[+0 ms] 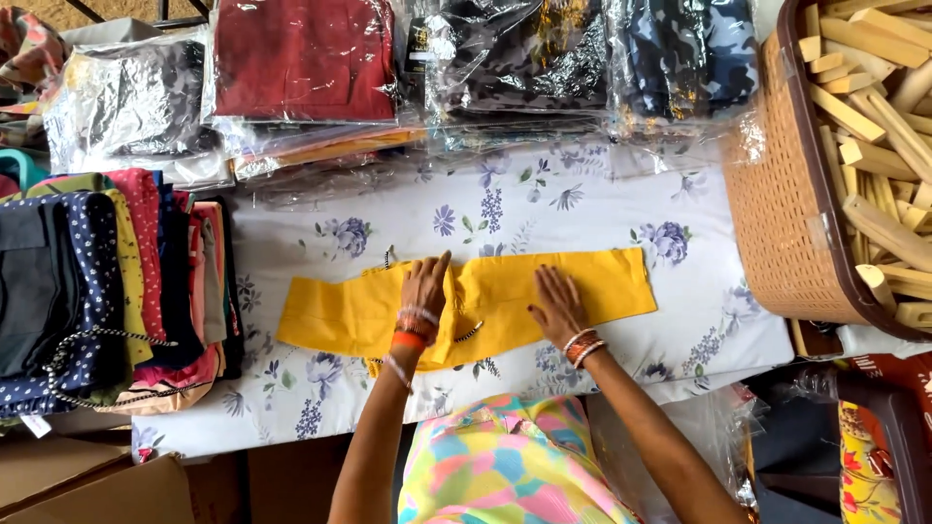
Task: Fold several pieces of clothing, including polka-dot leggings and yellow pants, on a table.
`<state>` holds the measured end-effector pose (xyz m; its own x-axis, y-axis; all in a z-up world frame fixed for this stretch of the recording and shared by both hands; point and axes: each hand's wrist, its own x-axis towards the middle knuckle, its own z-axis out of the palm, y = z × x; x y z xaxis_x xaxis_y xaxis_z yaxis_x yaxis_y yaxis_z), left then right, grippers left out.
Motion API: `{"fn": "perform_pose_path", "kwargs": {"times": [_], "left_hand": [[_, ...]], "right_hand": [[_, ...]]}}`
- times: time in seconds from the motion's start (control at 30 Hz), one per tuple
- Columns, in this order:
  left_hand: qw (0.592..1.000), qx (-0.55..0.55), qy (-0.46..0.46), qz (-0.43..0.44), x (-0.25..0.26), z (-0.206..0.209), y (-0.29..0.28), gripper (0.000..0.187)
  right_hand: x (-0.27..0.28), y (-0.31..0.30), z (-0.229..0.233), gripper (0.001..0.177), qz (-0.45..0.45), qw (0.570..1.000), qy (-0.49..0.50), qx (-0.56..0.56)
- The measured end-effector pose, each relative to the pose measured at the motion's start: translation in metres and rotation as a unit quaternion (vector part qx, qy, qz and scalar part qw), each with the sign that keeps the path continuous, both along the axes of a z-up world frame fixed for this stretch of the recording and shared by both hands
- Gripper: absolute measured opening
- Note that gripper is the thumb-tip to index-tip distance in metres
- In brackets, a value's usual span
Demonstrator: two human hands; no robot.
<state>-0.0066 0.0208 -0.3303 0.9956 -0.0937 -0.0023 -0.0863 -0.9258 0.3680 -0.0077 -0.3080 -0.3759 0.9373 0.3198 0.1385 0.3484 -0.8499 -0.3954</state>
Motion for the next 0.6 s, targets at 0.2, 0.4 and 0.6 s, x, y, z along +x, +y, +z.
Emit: {"fn": "perform_pose_path", "kwargs": {"times": [0.2, 0.4, 0.6], "left_hand": [[0.99, 0.103, 0.049, 0.078, 0.04, -0.01, 0.015, 0.081], [0.96, 0.08, 0.256, 0.086, 0.026, -0.008, 0.051, 0.028], [0.993, 0.099, -0.049, -0.034, -0.007, -0.019, 0.067, 0.022]], "right_hand": [[0.028, -0.064, -0.025, 0.074, -0.06, 0.992, 0.007, -0.114], [0.031, -0.091, -0.017, 0.077, -0.131, 0.984, 0.027, -0.117], [0.032, -0.087, -0.017, 0.077, -0.14, 0.983, 0.027, -0.115]]}}
